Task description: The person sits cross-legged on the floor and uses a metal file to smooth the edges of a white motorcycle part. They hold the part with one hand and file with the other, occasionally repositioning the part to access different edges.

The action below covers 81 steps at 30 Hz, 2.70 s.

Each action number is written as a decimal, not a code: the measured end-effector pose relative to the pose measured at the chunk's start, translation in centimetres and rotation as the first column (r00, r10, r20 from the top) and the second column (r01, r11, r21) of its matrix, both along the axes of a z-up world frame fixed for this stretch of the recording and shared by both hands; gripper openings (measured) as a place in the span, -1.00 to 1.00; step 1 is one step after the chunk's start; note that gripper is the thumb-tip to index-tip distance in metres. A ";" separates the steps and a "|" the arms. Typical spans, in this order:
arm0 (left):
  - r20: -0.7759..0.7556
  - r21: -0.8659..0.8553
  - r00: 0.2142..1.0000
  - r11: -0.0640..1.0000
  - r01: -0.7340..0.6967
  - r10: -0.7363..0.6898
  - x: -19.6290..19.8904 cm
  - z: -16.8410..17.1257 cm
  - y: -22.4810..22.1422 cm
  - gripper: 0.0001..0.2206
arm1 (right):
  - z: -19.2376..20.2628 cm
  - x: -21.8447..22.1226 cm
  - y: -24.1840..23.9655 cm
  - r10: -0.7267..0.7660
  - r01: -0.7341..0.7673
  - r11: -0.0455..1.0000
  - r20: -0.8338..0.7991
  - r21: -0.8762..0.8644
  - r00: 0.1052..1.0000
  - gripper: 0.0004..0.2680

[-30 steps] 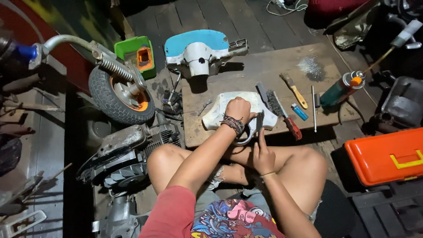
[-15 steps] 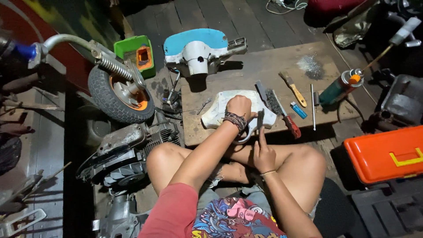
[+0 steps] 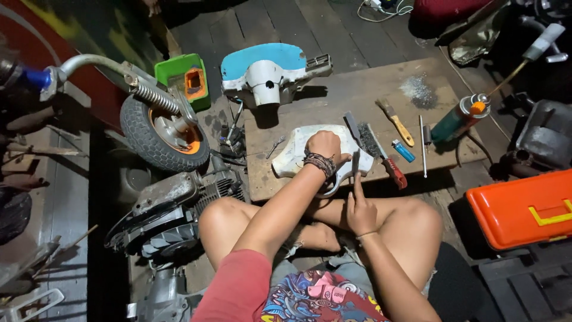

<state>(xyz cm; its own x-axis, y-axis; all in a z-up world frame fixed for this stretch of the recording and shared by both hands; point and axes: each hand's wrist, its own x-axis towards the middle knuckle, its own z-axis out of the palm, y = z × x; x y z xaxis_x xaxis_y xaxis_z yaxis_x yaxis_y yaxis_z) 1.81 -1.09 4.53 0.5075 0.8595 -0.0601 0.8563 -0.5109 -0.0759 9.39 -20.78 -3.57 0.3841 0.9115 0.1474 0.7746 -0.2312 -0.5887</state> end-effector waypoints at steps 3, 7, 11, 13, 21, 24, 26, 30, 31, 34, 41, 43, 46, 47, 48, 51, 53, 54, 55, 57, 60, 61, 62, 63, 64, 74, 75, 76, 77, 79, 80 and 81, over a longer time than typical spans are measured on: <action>0.004 0.011 1.000 1.000 0.012 -0.012 -0.1 -0.4 0.1 -0.37 | -1.1 0.9 0.8 -0.017 0.018 0.999 -0.057 0.027 0.998 -0.50; -0.016 0.008 1.000 1.000 0.001 -0.001 -0.1 0.5 -0.2 -0.34 | 0.4 1.9 3.5 0.044 -0.040 0.998 -0.087 0.049 0.995 -0.51; -0.005 0.025 1.000 1.000 -0.008 0.008 -0.3 1.5 -0.6 -0.33 | 0.5 2.0 3.4 0.051 -0.041 0.996 -0.119 0.085 0.992 -0.50; -0.013 0.028 1.000 1.000 0.001 0.000 -0.4 1.6 -0.6 -0.33 | -0.7 1.8 2.3 0.051 -0.039 0.996 -0.139 0.084 0.989 -0.50; -0.068 -0.021 0.998 1.000 0.013 -0.015 -0.4 2.3 -0.6 -0.31 | -2.5 2.7 3.1 0.066 -0.045 0.991 -0.167 0.124 0.984 -0.50; -0.068 -0.019 0.998 1.000 0.012 -0.013 -0.3 2.6 -0.5 -0.33 | 0.2 2.7 4.2 0.063 -0.042 0.993 -0.193 0.111 0.979 -0.52; -0.080 -0.021 0.997 1.000 0.014 -0.016 -0.1 3.4 -0.6 -0.34 | 0.5 2.7 4.3 0.058 -0.039 0.994 -0.198 0.102 0.978 -0.51; -0.103 -0.044 0.995 0.999 0.010 -0.015 0.0 3.5 -0.8 -0.36 | 0.0 2.0 1.9 0.065 -0.051 0.996 -0.221 0.067 0.973 -0.52; -0.100 -0.040 0.995 0.999 0.014 -0.018 0.0 3.4 -0.7 -0.36 | -0.7 2.1 1.6 0.063 -0.048 0.996 -0.218 0.071 0.974 -0.52; -0.097 -0.078 0.995 0.997 0.003 -0.011 0.2 2.4 -0.4 -0.31 | -1.8 2.5 1.3 0.047 -0.042 0.999 -0.201 0.030 0.979 -0.51; -0.125 0.004 0.992 1.000 -0.027 0.028 0.8 1.1 -0.7 -0.28 | 1.6 3.3 4.4 0.080 -0.061 0.993 -0.208 0.097 0.975 -0.54; -0.129 0.020 0.991 0.999 -0.036 0.038 0.9 1.2 -1.1 -0.28 | 0.9 3.4 3.5 0.075 -0.056 0.994 -0.218 0.089 0.973 -0.54; -0.137 0.004 0.990 1.000 -0.020 0.021 1.1 2.0 -1.2 -0.28 | -0.1 3.4 1.6 0.051 -0.037 0.997 -0.251 0.062 0.967 -0.54; -0.147 -0.002 0.989 1.000 -0.024 0.024 1.0 1.8 -1.1 -0.28 | -0.7 3.3 1.0 0.050 -0.037 0.998 -0.264 0.056 0.963 -0.53; -0.158 -0.007 0.987 1.000 -0.028 0.027 1.0 1.7 -1.0 -0.27 | -1.2 3.1 0.4 0.049 -0.037 0.998 -0.276 0.050 0.960 -0.52; -0.167 0.007 0.986 1.000 -0.020 0.020 1.1 2.3 -1.3 -0.27 | -0.6 3.7 0.7 0.076 -0.063 0.996 -0.266 0.059 0.961 -0.53; -0.176 0.007 0.984 1.000 -0.006 0.007 1.1 1.4 -1.2 -0.31 | 0.2 4.3 2.0 0.077 -0.069 0.997 -0.258 0.038 0.963 -0.54; -0.179 0.010 0.984 1.000 0.006 -0.004 1.1 0.8 -1.3 -0.34 | 0.5 4.6 2.5 0.080 -0.078 0.997 -0.244 0.020 0.966 -0.55; -0.185 0.005 0.983 1.000 0.012 -0.011 1.1 1.3 -1.5 -0.34 | 1.0 4.5 2.8 0.073 -0.072 0.997 -0.251 0.015 0.965 -0.55; -0.188 0.033 0.982 0.999 -0.019 0.025 1.1 2.3 -1.7 -0.33 | 2.0 4.4 3.7 0.070 -0.070 0.998 -0.201 0.007 0.977 -0.54; -0.178 0.044 0.983 0.998 -0.040 0.047 1.4 1.8 -1.4 -0.32 | 2.3 3.8 2.6 0.047 -0.048 0.999 -0.234 0.003 0.971 -0.52; -0.181 0.041 0.982 0.998 -0.039 0.046 1.4 2.0 -1.4 -0.32 | 1.7 3.6 1.7 0.046 -0.047 0.999 -0.237 0.001 0.970 -0.52; -0.181 0.038 0.982 0.998 -0.041 0.047 1.4 2.1 -1.4 -0.33 | 1.1 3.4 0.8 0.028 -0.031 0.999 -0.262 -0.009 0.965 -0.52; -0.183 0.034 0.982 0.998 -0.046 0.051 1.3 2.2 -1.4 -0.33 | 0.5 3.1 -0.1 0.013 -0.020 1.000 -0.287 -0.019 0.958 -0.52; -0.186 0.031 0.981 0.998 -0.048 0.053 1.3 1.9 -1.1 -0.33 | 0.4 3.0 -0.3 0.014 -0.022 1.000 -0.290 -0.023 0.957 -0.52; -0.179 0.037 0.979 0.995 -0.097 0.102 1.7 0.7 -0.8 -0.28 | 1.2 3.2 2.3 0.035 -0.031 0.999 -0.247 0.020 0.968 -0.52; -0.166 0.018 0.982 0.995 -0.093 0.095 2.0 0.8 -0.7 -0.28 | 1.6 3.4 2.3 0.030 -0.031 1.000 -0.193 -0.003 0.981 -0.52; -0.160 0.021 0.983 0.995 -0.093 0.095 1.7 0.9 -0.7 -0.28 | 1.2 2.9 1.4 0.030 -0.031 1.000 -0.187 0.000 0.982 -0.52; -0.188 0.002 0.981 0.998 -0.057 0.056 1.7 1.3 -0.5 -0.28 | 1.1 2.7 0.8 0.010 -0.014 1.000 -0.213 -0.016 0.977 -0.52; -0.208 -0.013 0.978 1.000 -0.024 0.020 1.7 1.6 -0.3 -0.28 | 0.6 2.3 -0.2 -0.007 0.000 1.000 -0.231 -0.027 0.973 -0.53; -0.209 -0.012 0.977 0.999 -0.041 0.038 1.8 1.5 -0.3 -0.27 | 0.1 2.1 -0.5 -0.026 0.017 0.999 -0.240 -0.044 0.971 -0.52; -0.212 -0.019 0.975 0.998 -0.064 0.059 1.6 1.2 -0.6 -0.27 | -0.4 1.6 -1.2 -0.043 0.027 0.997 -0.251 -0.067 0.967 -0.51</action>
<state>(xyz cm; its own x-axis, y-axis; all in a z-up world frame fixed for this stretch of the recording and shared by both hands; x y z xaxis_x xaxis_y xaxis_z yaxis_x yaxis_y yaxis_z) 3.43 -1.68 5.75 0.4272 0.8855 -0.1827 0.8520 -0.4619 -0.2465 11.03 -22.00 -3.93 0.4336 0.9010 -0.0156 0.5934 -0.2985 -0.7475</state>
